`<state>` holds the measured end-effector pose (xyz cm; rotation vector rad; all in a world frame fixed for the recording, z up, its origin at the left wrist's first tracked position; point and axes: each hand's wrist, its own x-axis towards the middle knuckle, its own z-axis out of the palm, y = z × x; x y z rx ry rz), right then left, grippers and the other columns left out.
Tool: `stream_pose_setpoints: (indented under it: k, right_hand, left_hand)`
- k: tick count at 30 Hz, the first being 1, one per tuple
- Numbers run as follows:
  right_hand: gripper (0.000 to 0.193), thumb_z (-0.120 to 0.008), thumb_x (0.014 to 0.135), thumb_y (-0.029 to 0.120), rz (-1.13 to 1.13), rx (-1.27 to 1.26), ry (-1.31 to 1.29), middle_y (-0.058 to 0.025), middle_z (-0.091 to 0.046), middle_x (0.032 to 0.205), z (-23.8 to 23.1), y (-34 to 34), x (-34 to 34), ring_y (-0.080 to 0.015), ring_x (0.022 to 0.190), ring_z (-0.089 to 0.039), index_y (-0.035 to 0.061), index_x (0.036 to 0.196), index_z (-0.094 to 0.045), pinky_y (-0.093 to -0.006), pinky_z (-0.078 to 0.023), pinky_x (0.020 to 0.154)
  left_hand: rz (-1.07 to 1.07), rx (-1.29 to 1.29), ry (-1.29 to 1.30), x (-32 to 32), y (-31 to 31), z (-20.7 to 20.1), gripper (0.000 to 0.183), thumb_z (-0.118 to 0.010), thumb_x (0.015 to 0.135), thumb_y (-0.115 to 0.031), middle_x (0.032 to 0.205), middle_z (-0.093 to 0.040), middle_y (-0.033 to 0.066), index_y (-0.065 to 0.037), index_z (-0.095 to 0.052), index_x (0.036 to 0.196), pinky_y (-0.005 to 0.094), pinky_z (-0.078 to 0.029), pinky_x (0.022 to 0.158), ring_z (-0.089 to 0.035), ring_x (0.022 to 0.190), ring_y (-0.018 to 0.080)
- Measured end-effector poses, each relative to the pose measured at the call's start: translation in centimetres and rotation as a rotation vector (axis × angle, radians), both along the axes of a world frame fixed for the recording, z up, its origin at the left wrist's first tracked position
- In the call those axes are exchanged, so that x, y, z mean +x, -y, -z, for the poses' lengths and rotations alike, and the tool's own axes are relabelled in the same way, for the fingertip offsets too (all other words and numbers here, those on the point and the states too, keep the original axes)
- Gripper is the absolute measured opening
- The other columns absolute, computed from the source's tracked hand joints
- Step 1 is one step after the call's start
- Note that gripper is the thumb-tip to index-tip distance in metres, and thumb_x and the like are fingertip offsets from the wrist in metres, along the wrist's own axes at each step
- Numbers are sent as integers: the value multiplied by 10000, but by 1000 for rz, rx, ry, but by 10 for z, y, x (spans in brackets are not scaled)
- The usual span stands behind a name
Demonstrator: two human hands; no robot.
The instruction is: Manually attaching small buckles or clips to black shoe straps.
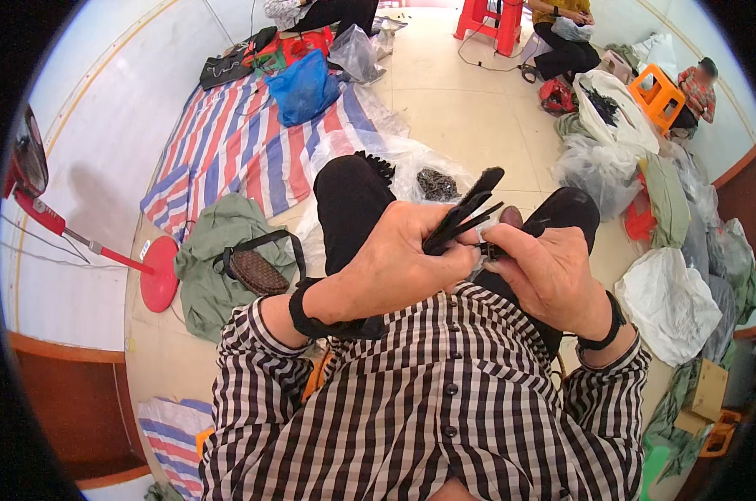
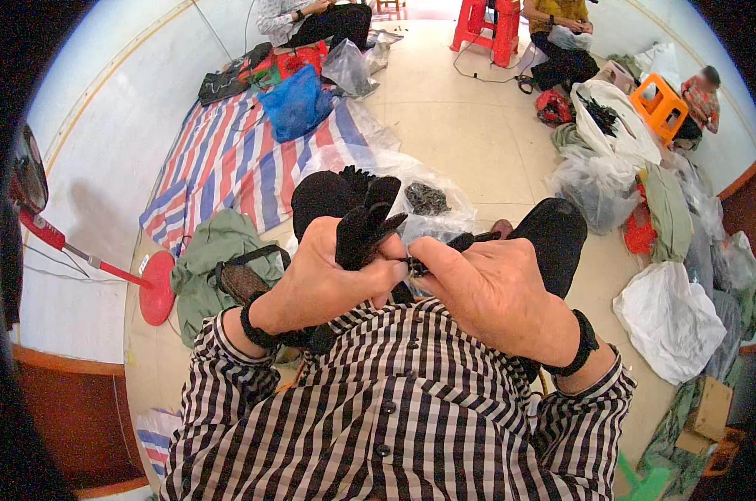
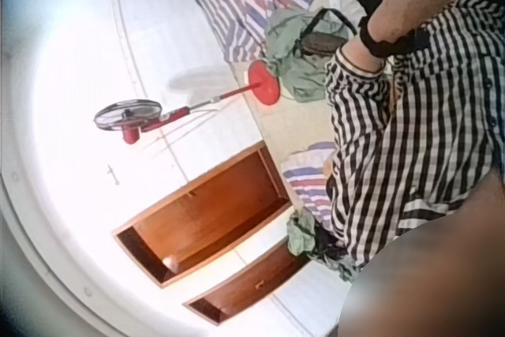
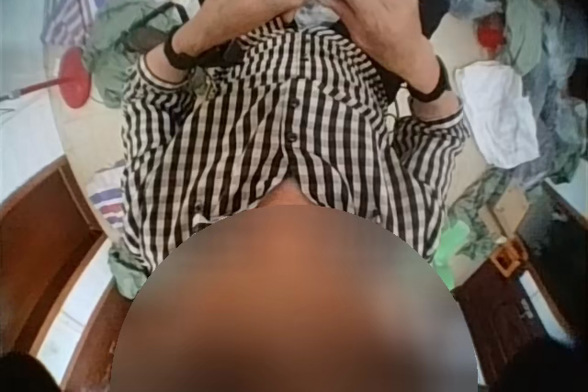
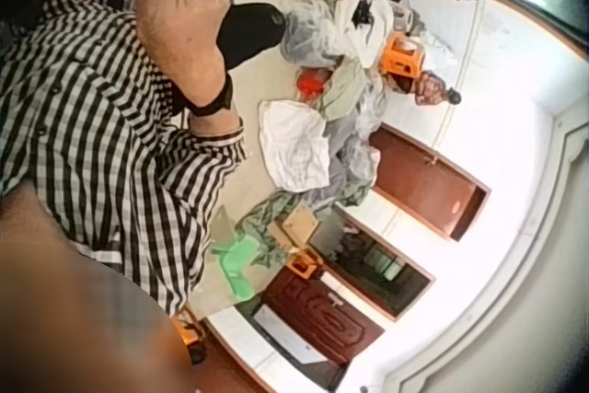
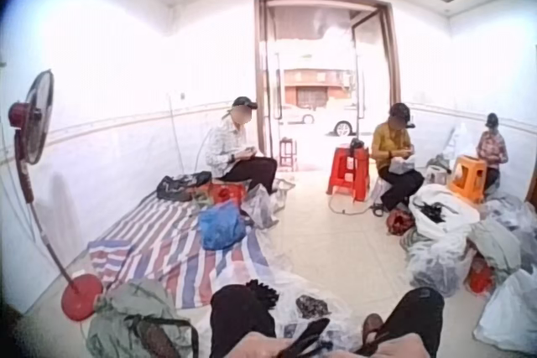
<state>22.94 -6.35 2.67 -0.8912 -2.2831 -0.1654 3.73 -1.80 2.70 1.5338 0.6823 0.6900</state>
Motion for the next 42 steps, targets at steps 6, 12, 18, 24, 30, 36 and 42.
stream_pose_setpoints:
  k: [6,12,18,24,30,36,42]
  right_hand:
    - [331,-676,697,125,45,-131,27,-51,-474,497,-3,0,0,-203,431,-513,72,1002,-560,-311,-389,416]
    - [229,-590,787,102,-109,-616,-198,-89,-498,538,-8,-8,15,-253,459,-523,103,1015,-572,-312,-377,445]
    - [197,-586,788,89,-128,-563,-258,-99,-492,544,-2,-12,12,-238,463,-528,72,984,-575,-301,-375,445]
    - [171,-594,778,86,-103,-538,-248,-90,-502,556,-3,-12,8,-230,460,-525,72,946,-564,-300,-377,440]
    - [179,-594,774,78,-68,-563,-227,-83,-493,550,-7,-8,8,-222,460,-517,72,949,-556,-300,-376,443]
    - [174,-549,841,119,-202,-1003,-433,13,-428,504,-7,-18,21,-73,446,-402,46,997,-572,-217,-317,435]
    - [203,-514,889,162,-339,-1389,-767,82,-375,530,8,-25,28,-6,459,-308,17,1007,-593,-173,-223,412]
  left_hand:
    - [-32,-2,36,1,0,5,96,-624,739,-10,602,-549,7,18,-570,814,208,-432,465,-533,513,64]
    - [-9,143,-42,-2,-1,11,98,-631,741,-14,603,-549,12,20,-575,814,211,-435,461,-532,510,70]
    - [-3,-17,47,-1,0,12,71,-615,751,-16,592,-559,9,17,-582,803,210,-437,458,-536,506,67]
    - [-86,485,-146,1,-2,11,50,-611,722,-26,542,-514,3,8,-581,744,221,-372,442,-446,484,44]
    - [-131,467,-63,5,0,13,51,-608,709,-36,530,-470,-4,3,-576,720,217,-345,445,-413,501,34]
    - [-87,332,-44,3,1,11,54,-613,701,-26,527,-482,-5,8,-580,726,219,-352,446,-426,498,33]
    - [-43,362,-37,3,-1,14,49,-609,711,-23,532,-495,-4,5,-584,741,223,-367,449,-448,502,39]
